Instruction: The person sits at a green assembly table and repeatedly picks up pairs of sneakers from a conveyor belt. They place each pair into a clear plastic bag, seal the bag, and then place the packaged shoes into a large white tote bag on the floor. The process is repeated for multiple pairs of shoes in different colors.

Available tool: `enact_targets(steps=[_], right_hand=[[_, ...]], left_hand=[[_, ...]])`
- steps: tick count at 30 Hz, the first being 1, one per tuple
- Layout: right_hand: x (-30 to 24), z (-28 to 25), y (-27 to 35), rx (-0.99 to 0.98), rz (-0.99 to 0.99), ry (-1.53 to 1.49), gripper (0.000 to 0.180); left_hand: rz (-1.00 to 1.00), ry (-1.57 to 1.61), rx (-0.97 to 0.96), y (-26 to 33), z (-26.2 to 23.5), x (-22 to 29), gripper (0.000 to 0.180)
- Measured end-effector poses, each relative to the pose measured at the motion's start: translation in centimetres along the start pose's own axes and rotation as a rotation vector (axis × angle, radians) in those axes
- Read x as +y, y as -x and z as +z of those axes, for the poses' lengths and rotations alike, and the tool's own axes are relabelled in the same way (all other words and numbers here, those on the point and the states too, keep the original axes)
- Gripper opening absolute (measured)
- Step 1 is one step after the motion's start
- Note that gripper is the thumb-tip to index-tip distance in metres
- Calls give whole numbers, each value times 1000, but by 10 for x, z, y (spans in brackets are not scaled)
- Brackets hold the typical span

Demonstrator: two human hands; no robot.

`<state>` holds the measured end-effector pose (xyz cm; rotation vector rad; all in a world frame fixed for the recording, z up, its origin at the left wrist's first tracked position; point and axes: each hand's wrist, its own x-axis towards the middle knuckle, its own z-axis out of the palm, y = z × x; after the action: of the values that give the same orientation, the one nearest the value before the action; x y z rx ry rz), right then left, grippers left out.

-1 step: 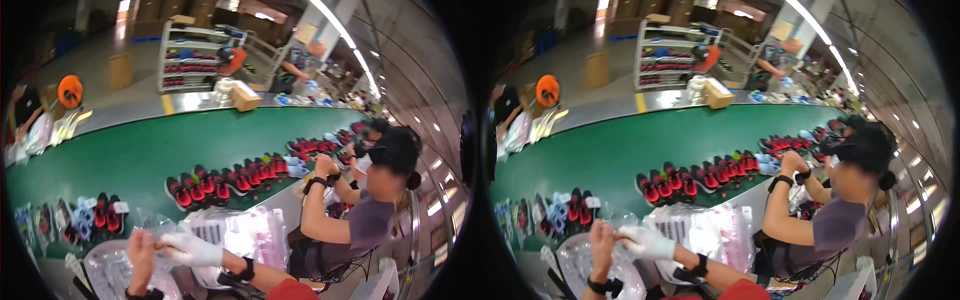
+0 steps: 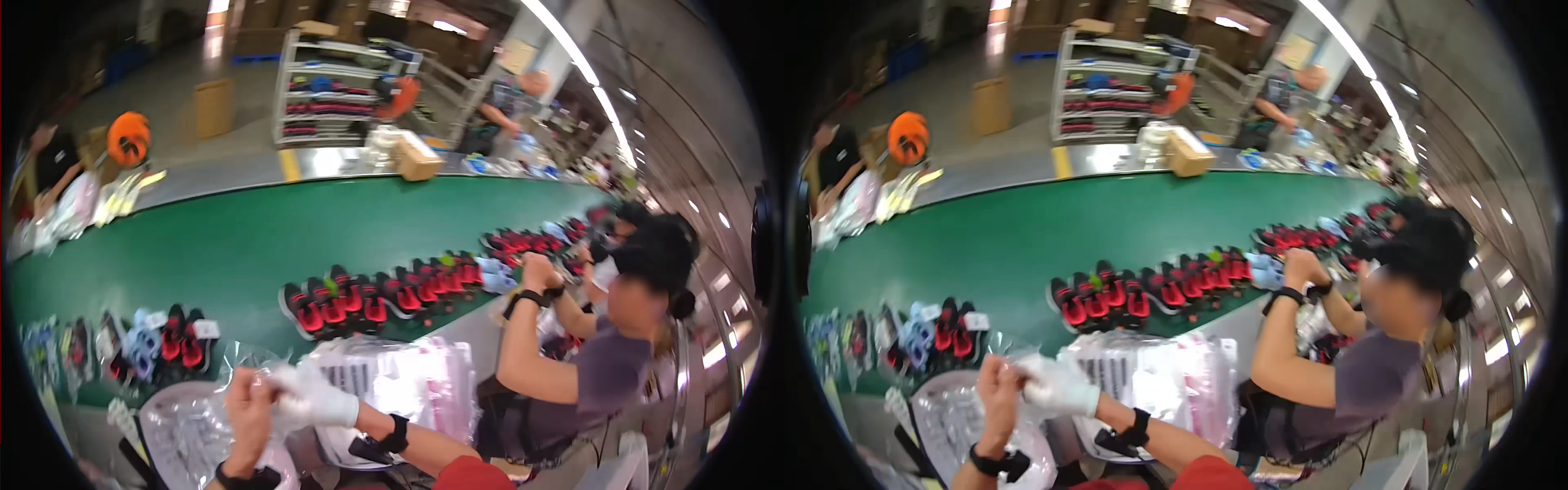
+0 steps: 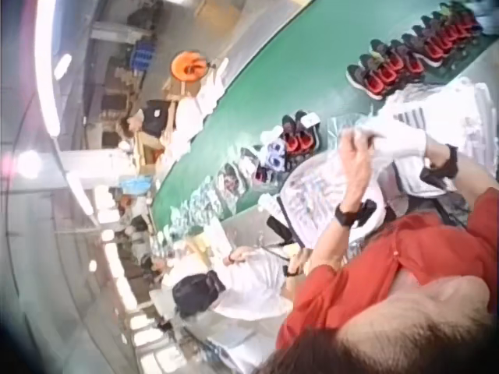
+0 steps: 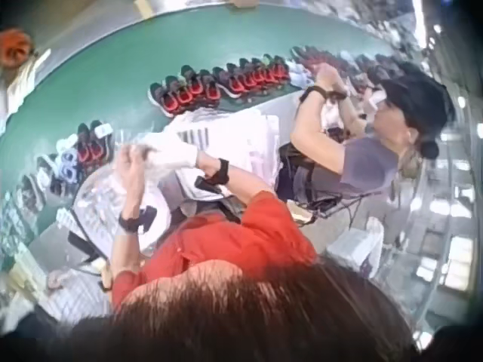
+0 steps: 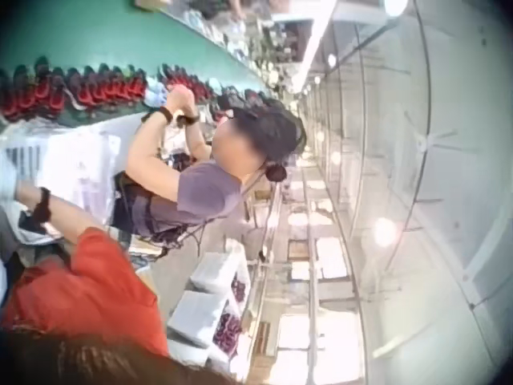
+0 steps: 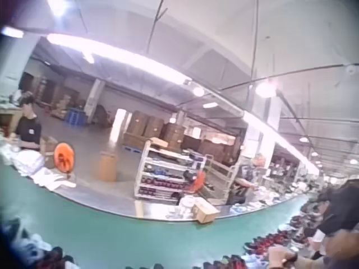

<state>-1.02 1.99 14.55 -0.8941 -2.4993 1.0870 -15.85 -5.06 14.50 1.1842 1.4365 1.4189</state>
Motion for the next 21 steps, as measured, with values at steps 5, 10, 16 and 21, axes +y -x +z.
enact_targets(steps=[5,10,16,21], right_hand=[[-1,66,-53,121,-286,193,39],[-25,51,-87,-214,160,472,36],[-48,113,-160,296,-64,-555,17],[-20,140,-207,421,125,-341,29]], left_hand=[[336,-201,-391,32,14,23,11],[548,-329,-371,56,-63,28,7],[358,-351,-128,49,-112,-1,23],[53,-188,60,48,-176,-8,15]])
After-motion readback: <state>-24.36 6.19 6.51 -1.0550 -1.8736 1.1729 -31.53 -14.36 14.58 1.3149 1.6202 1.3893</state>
